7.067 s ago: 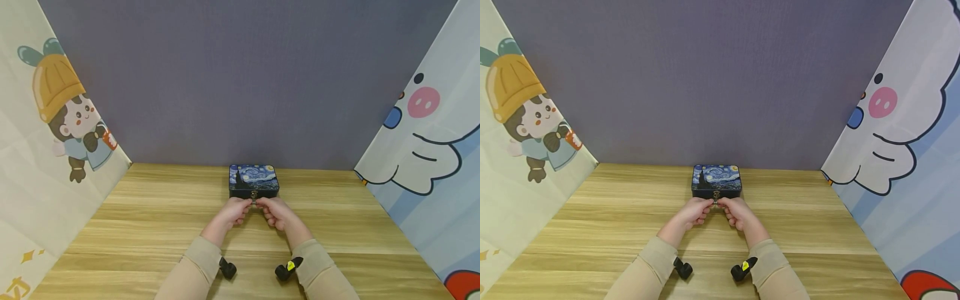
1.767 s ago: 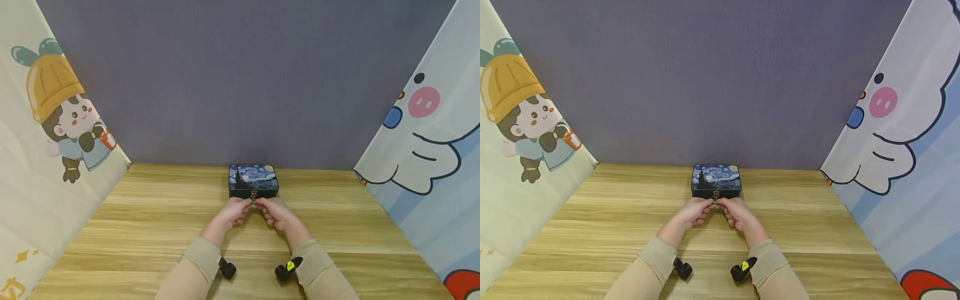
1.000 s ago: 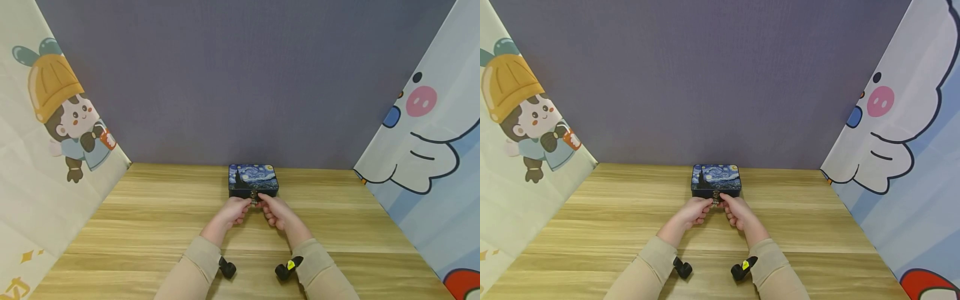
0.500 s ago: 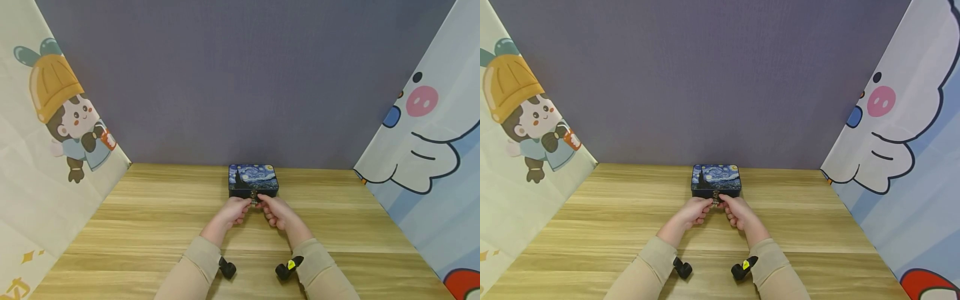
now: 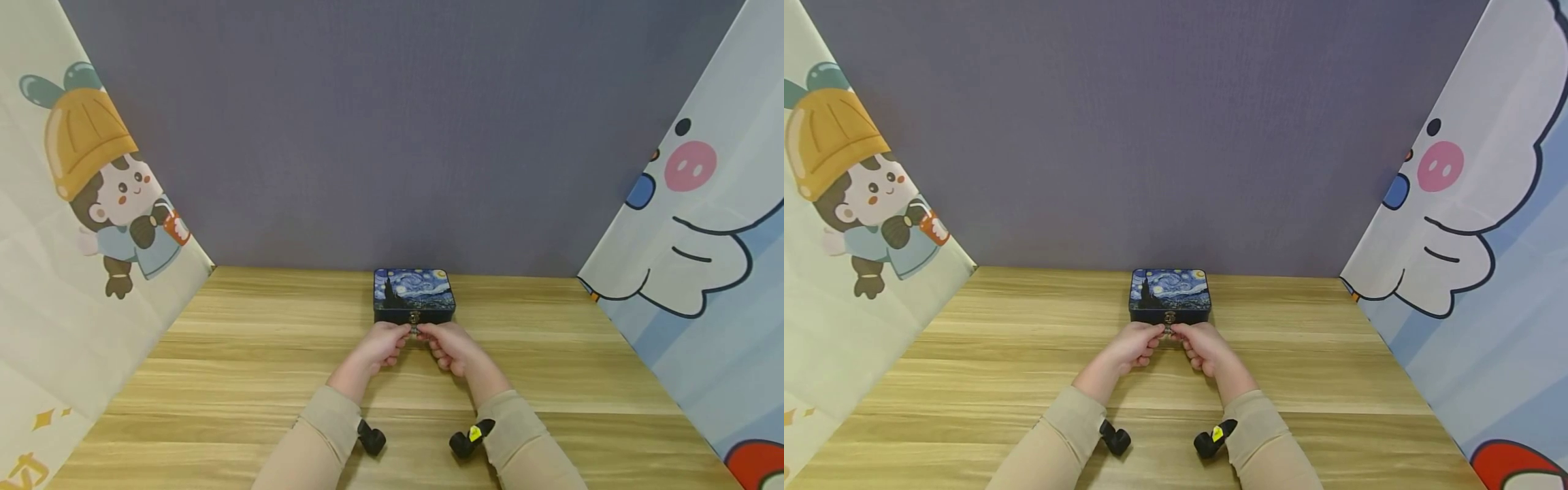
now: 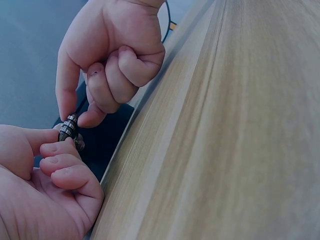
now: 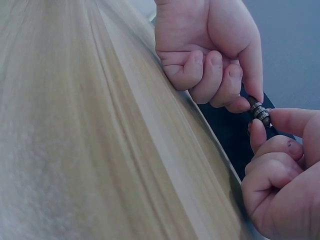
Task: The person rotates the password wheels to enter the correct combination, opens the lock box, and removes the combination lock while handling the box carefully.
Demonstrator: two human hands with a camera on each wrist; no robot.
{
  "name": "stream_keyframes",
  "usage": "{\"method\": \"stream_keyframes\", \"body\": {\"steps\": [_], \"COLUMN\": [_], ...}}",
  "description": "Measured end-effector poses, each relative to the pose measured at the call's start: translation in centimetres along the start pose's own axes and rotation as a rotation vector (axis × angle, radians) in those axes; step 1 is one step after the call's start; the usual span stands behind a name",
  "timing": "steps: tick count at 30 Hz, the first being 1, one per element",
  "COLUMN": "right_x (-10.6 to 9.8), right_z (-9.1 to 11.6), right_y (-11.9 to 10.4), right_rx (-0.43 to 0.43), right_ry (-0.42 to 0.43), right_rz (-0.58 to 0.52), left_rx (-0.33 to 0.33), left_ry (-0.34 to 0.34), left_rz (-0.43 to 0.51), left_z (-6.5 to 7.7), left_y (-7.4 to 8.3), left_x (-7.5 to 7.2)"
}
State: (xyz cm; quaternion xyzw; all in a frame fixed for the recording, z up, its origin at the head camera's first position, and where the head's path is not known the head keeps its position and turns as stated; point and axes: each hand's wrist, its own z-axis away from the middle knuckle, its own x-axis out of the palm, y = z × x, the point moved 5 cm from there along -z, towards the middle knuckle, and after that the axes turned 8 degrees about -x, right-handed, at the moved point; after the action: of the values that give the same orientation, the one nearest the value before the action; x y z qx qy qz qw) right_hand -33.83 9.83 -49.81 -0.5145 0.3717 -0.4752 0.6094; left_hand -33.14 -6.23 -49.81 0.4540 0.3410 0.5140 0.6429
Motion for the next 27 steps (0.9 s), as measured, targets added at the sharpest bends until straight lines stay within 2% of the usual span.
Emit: {"method": "stream_keyframes", "body": {"steps": [11, 27], "right_x": [0.07, 0.08], "right_z": [-0.08, -0.33], "right_y": [0.02, 0.14], "right_rx": [-0.012, -0.021], "right_ry": [-0.003, -0.006], "right_rz": [-0.032, -0.020], "left_rx": [0.003, 0.006], "left_ry": [-0.002, 0.009], "left_rz": [-0.003, -0.001], "left_z": [0.13, 0.02], "left_y": [-0.03, -0.05], "left_x": [0.02, 0.00]}}
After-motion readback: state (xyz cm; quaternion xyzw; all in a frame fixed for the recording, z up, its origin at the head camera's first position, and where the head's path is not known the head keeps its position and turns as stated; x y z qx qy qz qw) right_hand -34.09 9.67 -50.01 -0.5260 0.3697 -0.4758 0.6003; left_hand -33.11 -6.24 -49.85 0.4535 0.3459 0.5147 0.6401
